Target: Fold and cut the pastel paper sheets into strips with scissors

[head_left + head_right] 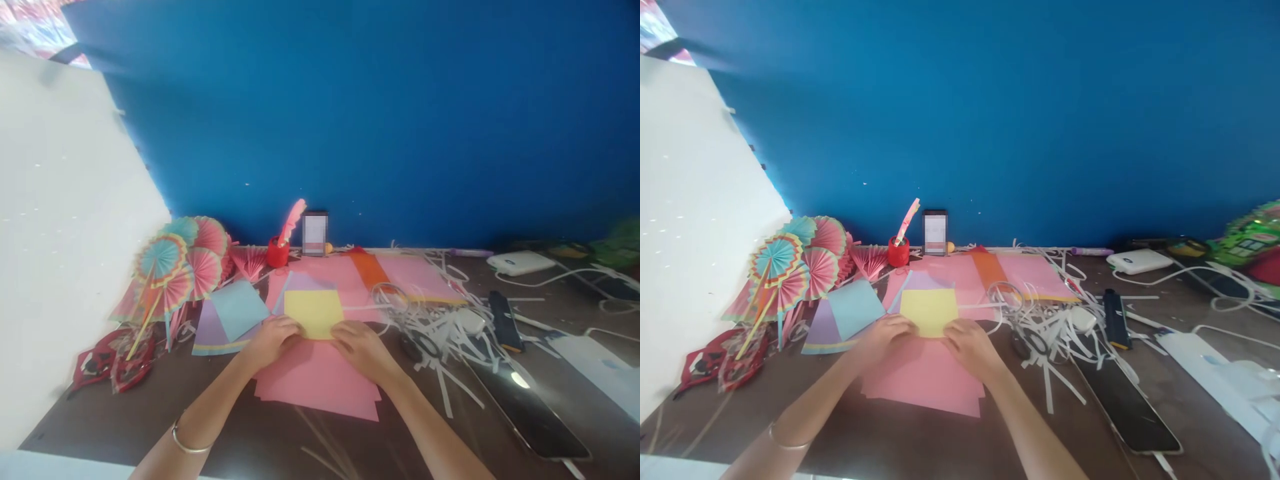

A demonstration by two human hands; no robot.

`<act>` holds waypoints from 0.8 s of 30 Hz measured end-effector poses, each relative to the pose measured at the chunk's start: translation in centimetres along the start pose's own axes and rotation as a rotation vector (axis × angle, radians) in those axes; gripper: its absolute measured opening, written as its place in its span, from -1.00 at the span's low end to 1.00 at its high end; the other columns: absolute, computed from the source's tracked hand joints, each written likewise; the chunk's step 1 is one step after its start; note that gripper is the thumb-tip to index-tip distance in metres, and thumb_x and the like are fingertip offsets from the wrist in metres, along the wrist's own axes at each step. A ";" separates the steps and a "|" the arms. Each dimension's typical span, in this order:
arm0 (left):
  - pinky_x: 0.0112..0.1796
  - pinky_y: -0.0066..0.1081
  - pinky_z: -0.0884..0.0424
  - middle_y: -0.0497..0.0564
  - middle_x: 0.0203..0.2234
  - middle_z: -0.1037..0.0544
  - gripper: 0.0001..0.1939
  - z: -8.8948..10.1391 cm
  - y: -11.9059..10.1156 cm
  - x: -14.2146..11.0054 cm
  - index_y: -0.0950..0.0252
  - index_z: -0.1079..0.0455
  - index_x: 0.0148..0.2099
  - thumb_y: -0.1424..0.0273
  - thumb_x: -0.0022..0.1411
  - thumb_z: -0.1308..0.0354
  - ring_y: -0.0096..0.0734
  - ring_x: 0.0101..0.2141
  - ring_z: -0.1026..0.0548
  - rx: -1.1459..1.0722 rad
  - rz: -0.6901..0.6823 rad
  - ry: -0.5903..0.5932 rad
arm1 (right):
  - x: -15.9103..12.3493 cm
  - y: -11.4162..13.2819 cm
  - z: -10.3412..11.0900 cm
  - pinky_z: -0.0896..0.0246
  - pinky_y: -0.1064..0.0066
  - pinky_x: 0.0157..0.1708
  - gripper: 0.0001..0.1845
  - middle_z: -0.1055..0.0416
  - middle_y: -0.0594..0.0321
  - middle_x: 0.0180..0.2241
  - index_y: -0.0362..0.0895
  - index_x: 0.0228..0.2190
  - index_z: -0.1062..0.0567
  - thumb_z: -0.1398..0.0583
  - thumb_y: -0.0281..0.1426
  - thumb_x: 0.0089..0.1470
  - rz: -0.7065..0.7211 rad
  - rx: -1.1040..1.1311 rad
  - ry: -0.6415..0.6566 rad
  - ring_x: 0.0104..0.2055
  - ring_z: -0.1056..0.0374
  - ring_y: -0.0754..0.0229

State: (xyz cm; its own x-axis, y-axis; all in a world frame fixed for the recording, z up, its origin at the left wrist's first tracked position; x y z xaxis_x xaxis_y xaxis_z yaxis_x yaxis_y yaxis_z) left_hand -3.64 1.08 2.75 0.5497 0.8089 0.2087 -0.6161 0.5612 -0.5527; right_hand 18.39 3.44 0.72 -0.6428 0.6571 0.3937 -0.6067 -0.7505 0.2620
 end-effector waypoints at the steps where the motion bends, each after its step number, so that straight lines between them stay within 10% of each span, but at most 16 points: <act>1: -0.10 -0.37 -0.29 0.01 -0.21 -0.51 -0.66 0.2 0.1 0.0 0.26 -0.43 -0.17 0.60 0.14 0.11 -0.37 -0.18 -0.41 -0.024 -0.008 0.003 | 0.0 0.0 0.1 -0.20 0.28 -0.24 -0.80 -0.45 0.17 -0.39 -0.11 -0.39 -0.44 -0.03 -0.39 0.15 -0.004 0.001 0.001 -0.29 -0.34 0.14; 24: -0.18 -0.37 -0.34 0.01 -0.20 -0.48 -0.82 -0.4 0.9 -0.1 0.27 -0.35 -0.37 0.62 0.04 0.00 -0.35 -0.19 -0.41 -0.016 0.061 -0.074 | 0.4 -0.1 -0.4 -0.18 0.24 -0.24 -0.87 -0.34 0.21 -0.34 -0.09 -0.47 -0.32 -0.21 -0.37 -0.01 -0.140 0.281 0.005 -0.27 -0.26 0.13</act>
State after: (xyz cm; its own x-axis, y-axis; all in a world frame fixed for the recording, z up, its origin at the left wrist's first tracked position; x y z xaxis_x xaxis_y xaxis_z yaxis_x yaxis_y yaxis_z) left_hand -4.04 1.46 1.91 0.4679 0.8525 0.2329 -0.6380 0.5082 -0.5785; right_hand 18.04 3.80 0.51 -0.5649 0.7552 0.3325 -0.5371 -0.6425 0.5466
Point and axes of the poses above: each hand's wrist, its own x-axis towards the middle knuckle, its own z-axis out of the back of the hand, y = z × x, the point moved 2 cm from there along x, towards the middle knuckle
